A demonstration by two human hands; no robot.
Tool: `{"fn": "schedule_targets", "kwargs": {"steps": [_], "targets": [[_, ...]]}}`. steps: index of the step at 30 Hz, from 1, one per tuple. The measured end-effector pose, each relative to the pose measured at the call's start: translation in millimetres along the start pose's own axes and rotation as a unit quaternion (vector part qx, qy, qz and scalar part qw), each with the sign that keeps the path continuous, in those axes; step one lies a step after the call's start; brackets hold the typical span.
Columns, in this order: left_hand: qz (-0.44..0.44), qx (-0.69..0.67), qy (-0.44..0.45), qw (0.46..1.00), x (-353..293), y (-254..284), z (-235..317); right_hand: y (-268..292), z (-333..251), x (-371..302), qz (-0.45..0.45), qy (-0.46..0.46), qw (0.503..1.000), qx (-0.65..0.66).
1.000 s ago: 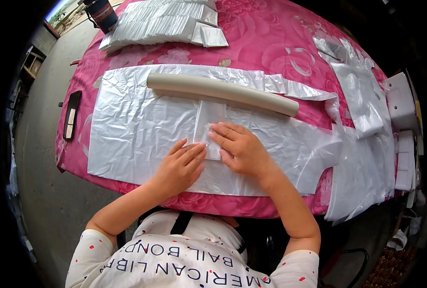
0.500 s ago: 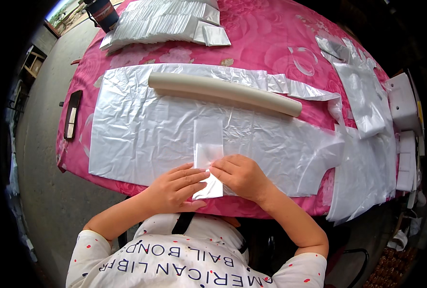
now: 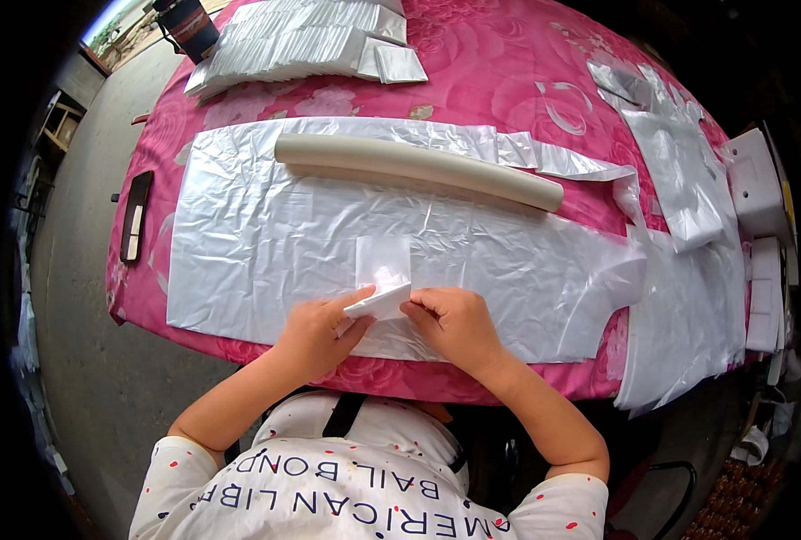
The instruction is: The person unrolls a roll of clear plastic wrap on a pink tablecloth, cuts a sheet, folds it into a small pouch, and places it on a stack. The person repeats this process multiple times, handling the plastic wrap roll and the finished pouches.
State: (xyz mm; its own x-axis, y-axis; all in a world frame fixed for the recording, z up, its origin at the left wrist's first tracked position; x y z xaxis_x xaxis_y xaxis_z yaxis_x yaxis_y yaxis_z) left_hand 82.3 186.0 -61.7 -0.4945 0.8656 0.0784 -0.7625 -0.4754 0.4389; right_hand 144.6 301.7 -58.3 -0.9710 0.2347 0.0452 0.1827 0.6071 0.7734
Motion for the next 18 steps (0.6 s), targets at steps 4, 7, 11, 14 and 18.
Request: {"fn": "schedule_targets", "kwargs": {"steps": [4,7,11,14,18], "targets": [[0.053,-0.126,0.165,0.977,16,11,-39,-12,24,14,-0.064,-0.151,0.986,0.039],[0.061,-0.123,0.194,0.971,23,19,-43,-22,34,18,-0.138,-0.224,0.964,0.045],[0.022,-0.083,0.212,0.973,25,21,-38,-29,41,20,-0.200,-0.265,0.941,0.063],[0.066,0.109,0.078,0.989,29,28,-4,-29,39,22,-0.221,-0.268,0.936,0.054],[0.027,0.241,-0.088,0.966,32,-12,29,-34,45,24,-0.219,-0.258,0.939,0.059]]}}
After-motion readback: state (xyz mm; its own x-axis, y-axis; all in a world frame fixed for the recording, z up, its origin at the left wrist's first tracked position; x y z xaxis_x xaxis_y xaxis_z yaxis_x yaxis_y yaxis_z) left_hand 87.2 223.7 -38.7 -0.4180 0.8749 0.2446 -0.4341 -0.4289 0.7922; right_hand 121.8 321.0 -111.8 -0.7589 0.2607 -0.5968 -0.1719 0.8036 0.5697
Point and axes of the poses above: each hand's wrist, its own x-axis towards the middle knuckle, its own y-axis out of the back of the hand, z = x × y, the point moved 10 cm from there along x, towards the middle knuckle, and after that the axes turned 14 degrees about -x, right-handed, at the moved point
